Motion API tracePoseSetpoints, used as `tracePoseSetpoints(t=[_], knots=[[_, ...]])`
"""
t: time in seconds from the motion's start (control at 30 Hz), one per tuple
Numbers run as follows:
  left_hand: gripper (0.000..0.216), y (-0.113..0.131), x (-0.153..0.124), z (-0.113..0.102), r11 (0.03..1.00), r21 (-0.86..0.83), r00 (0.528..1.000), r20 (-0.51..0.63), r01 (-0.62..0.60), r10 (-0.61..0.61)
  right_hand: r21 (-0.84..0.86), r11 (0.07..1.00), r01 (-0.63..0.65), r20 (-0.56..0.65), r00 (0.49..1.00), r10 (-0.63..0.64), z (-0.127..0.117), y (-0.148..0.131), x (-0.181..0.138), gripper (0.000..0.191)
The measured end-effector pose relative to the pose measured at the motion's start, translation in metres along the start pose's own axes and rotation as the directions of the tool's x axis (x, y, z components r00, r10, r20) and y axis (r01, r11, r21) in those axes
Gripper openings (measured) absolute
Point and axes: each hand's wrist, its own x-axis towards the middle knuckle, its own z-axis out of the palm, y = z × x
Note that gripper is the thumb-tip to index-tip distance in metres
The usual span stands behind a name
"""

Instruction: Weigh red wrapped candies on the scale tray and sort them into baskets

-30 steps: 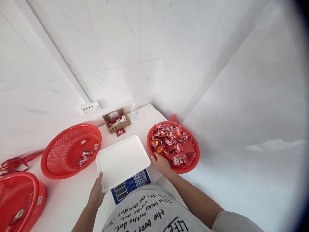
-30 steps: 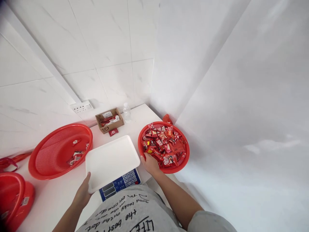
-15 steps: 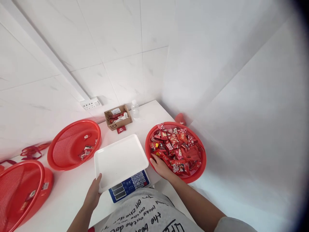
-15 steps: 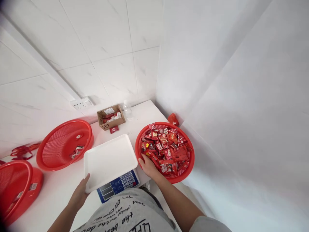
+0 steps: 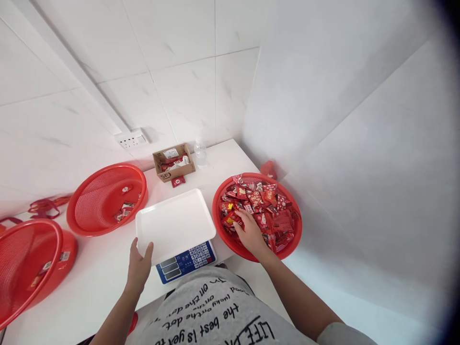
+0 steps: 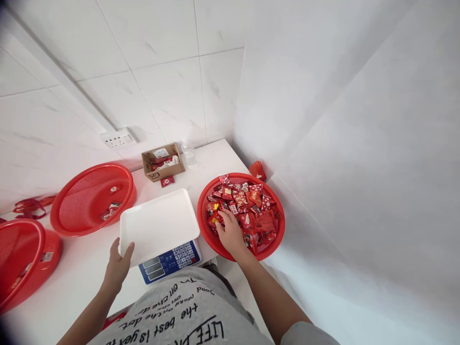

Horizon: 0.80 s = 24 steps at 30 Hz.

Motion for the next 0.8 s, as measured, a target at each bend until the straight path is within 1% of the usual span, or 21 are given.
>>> tracePoseSetpoints(t=[0.03,0.1,0.13,0.2,0.27,0.33,0.47,0.57,0.67,0.73,0.8], knots=[[0.074,0.001,0.0,0.002,0.997,0.018,0.998,-0.001,-0.07,0.07,-0.03,0.999,0.043,0.009,0.999,-0.042,0.001,-0.003,0.006,0.04],[0.07,0.002,0.0,0.006,0.976,0.056,0.978,0.014,-0.21,0.209,-0.093,0.99,0.109,0.048,0.993,-0.105,0.009,-0.009,0.021,0.041],[0.068,0.002,0.001,0.007,0.961,0.066,0.963,0.026,-0.268,0.267,-0.133,0.983,0.123,0.074,0.991,-0.114,0.014,-0.01,0.029,0.043],[0.065,0.002,0.003,0.009,0.937,0.063,0.939,0.05,-0.344,0.341,-0.239,0.965,0.109,0.138,0.987,-0.078,0.026,-0.012,0.043,0.049],[0.063,0.001,0.007,0.008,0.931,0.036,0.93,0.07,-0.364,0.361,-0.348,0.932,0.103,0.185,0.982,-0.04,0.038,-0.013,0.051,0.052],[0.063,0.0,0.011,0.006,0.935,0.006,0.931,0.094,-0.354,0.352,-0.447,0.888,0.104,0.195,0.981,-0.017,0.047,-0.014,0.052,0.051],[0.061,-0.007,0.02,0.002,0.929,-0.009,0.92,0.139,-0.37,0.367,-0.581,0.809,0.092,0.216,0.975,0.045,0.052,-0.02,0.042,0.045],[0.06,-0.014,0.027,0.001,0.925,-0.014,0.912,0.161,-0.379,0.377,-0.612,0.786,0.093,0.233,0.97,0.067,0.047,-0.025,0.033,0.034],[0.06,-0.018,0.033,0.001,0.925,-0.042,0.911,0.165,-0.377,0.378,-0.617,0.781,0.102,0.225,0.973,0.051,0.041,-0.027,0.027,0.03],[0.06,-0.018,0.035,0.001,0.922,-0.049,0.906,0.173,-0.384,0.386,-0.598,0.795,0.1,0.214,0.976,0.038,0.037,-0.027,0.025,0.028],[0.059,-0.018,0.036,-0.001,0.917,-0.042,0.9,0.18,-0.396,0.397,-0.56,0.827,0.057,0.172,0.984,0.049,0.032,-0.027,0.023,0.026]])
